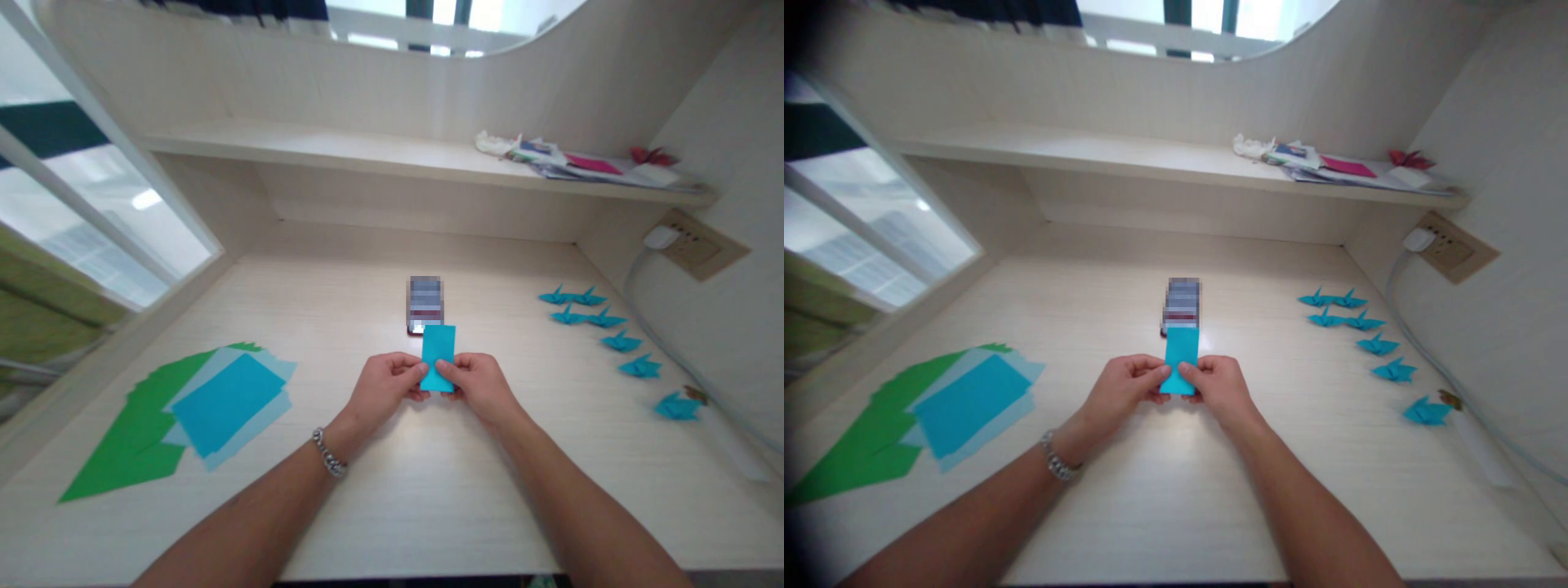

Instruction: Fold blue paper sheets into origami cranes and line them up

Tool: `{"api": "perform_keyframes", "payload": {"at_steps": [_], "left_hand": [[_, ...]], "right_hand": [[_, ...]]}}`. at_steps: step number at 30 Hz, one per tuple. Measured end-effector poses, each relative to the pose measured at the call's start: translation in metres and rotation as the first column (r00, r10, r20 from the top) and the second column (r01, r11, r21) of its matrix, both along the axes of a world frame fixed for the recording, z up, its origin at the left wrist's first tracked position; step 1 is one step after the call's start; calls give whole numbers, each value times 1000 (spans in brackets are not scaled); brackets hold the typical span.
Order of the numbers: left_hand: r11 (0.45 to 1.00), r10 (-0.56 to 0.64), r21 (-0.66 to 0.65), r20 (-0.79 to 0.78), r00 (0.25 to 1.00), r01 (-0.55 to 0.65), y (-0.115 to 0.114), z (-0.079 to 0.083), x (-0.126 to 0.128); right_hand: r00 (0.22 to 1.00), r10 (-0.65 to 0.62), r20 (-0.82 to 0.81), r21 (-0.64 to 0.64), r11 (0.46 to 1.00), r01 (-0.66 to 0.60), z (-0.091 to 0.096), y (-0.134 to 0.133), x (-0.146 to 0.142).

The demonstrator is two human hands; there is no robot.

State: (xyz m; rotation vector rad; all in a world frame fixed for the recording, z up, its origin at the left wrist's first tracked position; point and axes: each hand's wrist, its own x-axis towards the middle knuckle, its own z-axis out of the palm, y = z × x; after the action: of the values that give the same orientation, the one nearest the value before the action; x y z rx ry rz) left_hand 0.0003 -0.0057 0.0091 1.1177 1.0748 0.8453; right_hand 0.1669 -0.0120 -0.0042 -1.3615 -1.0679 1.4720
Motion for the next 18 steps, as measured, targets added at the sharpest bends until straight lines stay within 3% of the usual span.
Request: {"api": "perform_keyframes", "payload": {"at_steps": [6, 11, 14, 18], "left_hand": [[1000, 6, 30, -20, 1000, -6, 1, -2, -1], [999, 42, 8, -18, 999, -42, 2, -3, -2], [997, 76, -23, 8, 997, -76, 4, -3, -3], [989, 129, -76, 38, 991, -126, 6, -2, -5]], "right_hand": [[1000, 20, 23, 33, 999, -21, -2, 1, -1], [979, -36, 202, 169, 986, 1, 1, 0, 0], [928, -107, 356, 350, 936, -27, 10, -3, 6], [822, -152, 548, 541, 814, -210, 22, -9, 14]]}}
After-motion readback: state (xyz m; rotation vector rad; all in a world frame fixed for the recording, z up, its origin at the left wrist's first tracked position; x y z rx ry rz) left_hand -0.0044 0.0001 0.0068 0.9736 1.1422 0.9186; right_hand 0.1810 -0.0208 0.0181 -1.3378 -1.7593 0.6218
